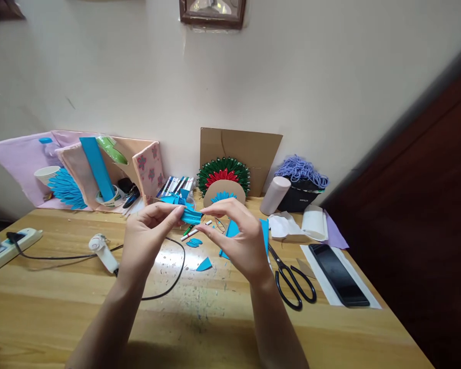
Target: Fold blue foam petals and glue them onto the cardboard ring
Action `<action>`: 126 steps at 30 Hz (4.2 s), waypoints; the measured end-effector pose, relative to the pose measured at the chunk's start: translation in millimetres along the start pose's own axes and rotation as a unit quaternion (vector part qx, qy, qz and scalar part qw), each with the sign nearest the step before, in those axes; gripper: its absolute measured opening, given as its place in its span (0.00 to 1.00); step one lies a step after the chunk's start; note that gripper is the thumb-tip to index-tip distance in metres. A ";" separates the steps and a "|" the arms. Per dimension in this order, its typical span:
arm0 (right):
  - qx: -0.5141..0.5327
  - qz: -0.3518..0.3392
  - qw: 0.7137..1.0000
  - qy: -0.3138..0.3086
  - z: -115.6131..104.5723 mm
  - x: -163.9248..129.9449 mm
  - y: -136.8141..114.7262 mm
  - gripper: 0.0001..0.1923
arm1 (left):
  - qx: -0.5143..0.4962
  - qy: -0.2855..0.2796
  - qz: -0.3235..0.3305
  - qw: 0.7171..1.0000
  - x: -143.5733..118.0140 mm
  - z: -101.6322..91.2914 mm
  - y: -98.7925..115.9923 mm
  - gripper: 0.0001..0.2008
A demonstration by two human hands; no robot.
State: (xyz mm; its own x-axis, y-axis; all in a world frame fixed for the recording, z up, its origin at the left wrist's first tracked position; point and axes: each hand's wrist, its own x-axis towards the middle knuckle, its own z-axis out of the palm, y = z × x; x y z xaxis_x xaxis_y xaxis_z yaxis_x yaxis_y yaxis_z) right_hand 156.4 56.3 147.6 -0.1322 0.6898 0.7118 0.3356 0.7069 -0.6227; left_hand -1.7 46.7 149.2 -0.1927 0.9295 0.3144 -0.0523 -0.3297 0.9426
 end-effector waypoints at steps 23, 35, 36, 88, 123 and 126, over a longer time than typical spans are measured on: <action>-0.026 -0.005 1.000 0.017 -0.3 -1.9 -2.1 0.04 | -0.020 -0.032 -0.051 0.998 -0.4 0.9 -1.3 0.07; -0.014 -0.003 1.000 0.023 0.4 -1.9 -3.6 0.03 | -0.031 -0.049 -0.032 0.998 -1.8 1.2 0.3 0.07; -0.010 -0.001 1.000 0.024 0.5 -1.9 -3.6 0.03 | -0.032 -0.050 -0.028 0.998 -2.0 1.3 0.2 0.07; -0.047 -0.064 0.996 0.029 1.5 -4.4 -5.7 0.05 | 0.063 -0.063 0.085 0.992 -2.4 -5.2 -0.2 0.06; -0.058 0.070 0.975 0.204 -27.3 2.4 26.9 0.05 | 0.546 -0.242 -0.094 0.797 41.7 -5.3 -107.3 0.08; -0.049 0.081 0.981 0.169 -24.4 3.0 27.6 0.06 | 0.574 -0.228 -0.092 0.781 38.8 3.6 -116.2 0.09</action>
State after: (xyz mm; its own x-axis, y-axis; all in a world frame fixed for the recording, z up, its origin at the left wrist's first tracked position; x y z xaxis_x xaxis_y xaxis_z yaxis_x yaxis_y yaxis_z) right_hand 188.0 74.0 140.5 0.2414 0.6889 0.6835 0.4166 0.5625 -0.7141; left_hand 0.5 121.6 52.3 0.0970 0.9922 -0.0785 0.9253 -0.0609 0.3742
